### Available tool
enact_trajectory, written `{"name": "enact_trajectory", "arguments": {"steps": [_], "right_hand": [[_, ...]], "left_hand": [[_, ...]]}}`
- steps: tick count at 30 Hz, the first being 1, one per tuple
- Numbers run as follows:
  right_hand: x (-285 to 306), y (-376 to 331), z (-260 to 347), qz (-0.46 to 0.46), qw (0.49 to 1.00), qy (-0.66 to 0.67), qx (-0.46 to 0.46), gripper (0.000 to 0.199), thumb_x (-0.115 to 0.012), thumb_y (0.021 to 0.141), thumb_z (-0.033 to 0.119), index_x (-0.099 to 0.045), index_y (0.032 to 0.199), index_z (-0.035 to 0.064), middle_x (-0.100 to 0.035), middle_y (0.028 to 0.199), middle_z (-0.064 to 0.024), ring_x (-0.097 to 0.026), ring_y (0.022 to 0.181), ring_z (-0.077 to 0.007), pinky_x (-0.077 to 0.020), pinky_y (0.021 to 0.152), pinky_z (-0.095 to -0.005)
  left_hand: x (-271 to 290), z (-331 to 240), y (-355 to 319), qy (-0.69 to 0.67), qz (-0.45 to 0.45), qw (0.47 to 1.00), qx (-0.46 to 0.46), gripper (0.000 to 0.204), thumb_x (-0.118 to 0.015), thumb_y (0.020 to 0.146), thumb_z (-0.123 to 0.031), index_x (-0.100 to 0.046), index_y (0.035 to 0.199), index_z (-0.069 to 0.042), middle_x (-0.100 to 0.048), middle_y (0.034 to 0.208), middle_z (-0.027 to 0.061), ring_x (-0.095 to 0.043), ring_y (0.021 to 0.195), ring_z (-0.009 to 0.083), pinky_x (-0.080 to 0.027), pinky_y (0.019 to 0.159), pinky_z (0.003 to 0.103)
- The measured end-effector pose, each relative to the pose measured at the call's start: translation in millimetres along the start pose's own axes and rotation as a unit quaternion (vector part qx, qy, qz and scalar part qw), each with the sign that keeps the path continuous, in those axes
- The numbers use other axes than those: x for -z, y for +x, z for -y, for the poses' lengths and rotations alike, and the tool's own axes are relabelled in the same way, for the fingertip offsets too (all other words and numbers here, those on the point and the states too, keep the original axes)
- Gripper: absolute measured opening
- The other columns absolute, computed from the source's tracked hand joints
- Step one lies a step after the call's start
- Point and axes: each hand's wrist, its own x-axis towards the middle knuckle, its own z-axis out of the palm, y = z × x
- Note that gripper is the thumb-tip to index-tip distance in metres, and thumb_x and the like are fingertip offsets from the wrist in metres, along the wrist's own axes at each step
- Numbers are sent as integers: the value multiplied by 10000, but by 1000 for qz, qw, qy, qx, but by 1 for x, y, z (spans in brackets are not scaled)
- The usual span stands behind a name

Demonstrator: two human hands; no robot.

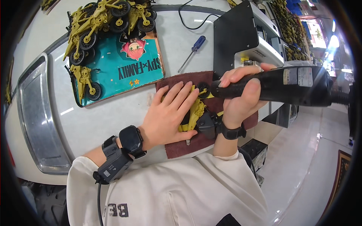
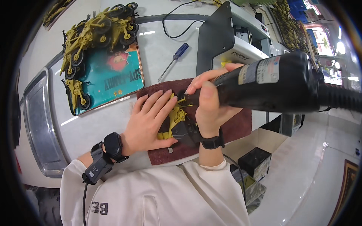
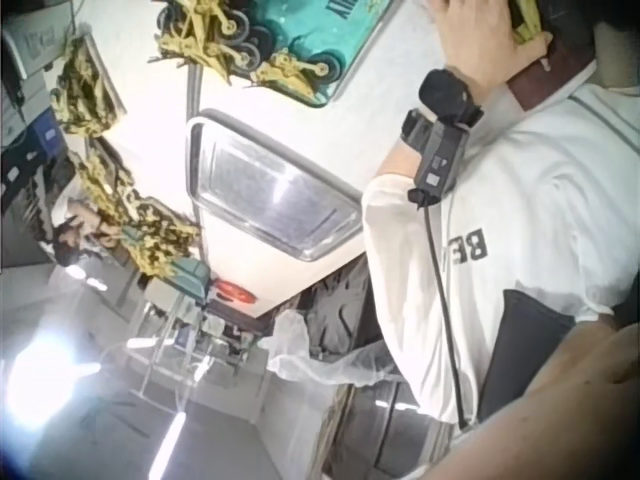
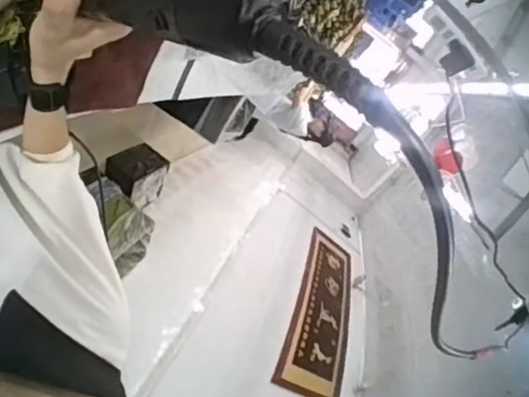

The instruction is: Using a handheld power tool to clean or finish small yellow toy motorcycle models at a manufacturing workbench.

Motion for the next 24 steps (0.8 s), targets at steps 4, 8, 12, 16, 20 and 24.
{"name": "enact_trajectory", "arguments": {"steps": [4, 8, 12, 16, 20, 24], "right_hand": [[15, 2, 11, 16, 999, -6, 42, 460, -488, 876, 307, -286, 1138, -13, -585, 699, -151, -547, 499, -212, -487, 519, -322], [42, 28, 78, -167, 951, -167, 200, 630, -406, 838, 563, -346, 1208, 56, -480, 619, -77, -445, 422, -169, -406, 441, -318], [60, 64, 81, -161, 959, -130, 196, 505, -424, 849, 520, -389, 1223, 183, -546, 661, -62, -477, 483, -175, -419, 478, -315], [51, 68, 40, -180, 946, -219, 156, 527, -455, 871, 372, -340, 1188, -33, -509, 610, -90, -473, 461, -160, -424, 456, -283], [43, 50, 56, -156, 973, -151, 80, 454, -471, 884, 272, -333, 1197, -26, -486, 588, -87, -447, 429, -155, -410, 427, -280], [29, -21, 68, 35, 996, 63, 46, 754, -544, 876, 420, -118, 1380, 54, -536, 667, -139, -511, 457, -227, -454, 456, -342]], "left_hand": [[-2, 2, 0, 11, -4, 1000, 2, 916, -712, 600, -458, -358, 1341, -52, -371, 1369, 146, -355, 1242, 309, -247, 1009, 452], [-2, -1, 1, 8, -3, 1000, -6, 910, -713, 597, -458, -368, 1335, -53, -373, 1367, 149, -361, 1233, 313, -251, 1003, 457], [0, -1, 1, 13, 4, 1000, 6, 909, -711, 600, -467, -370, 1334, -54, -373, 1366, 149, -359, 1233, 317, -251, 1000, 471], [-1, -2, 2, 16, 9, 1000, 3, 902, -705, 607, -475, -372, 1333, -56, -373, 1366, 150, -358, 1234, 318, -249, 1003, 468], [-2, -5, 0, 19, 8, 1000, -7, 903, -697, 616, -486, -365, 1338, -56, -374, 1366, 148, -360, 1233, 320, -243, 1008, 465], [-1, -3, -1, 19, -7, 1000, 0, 922, -700, 610, -487, -351, 1344, -51, -376, 1366, 141, -358, 1236, 312, -243, 1014, 453]]}}
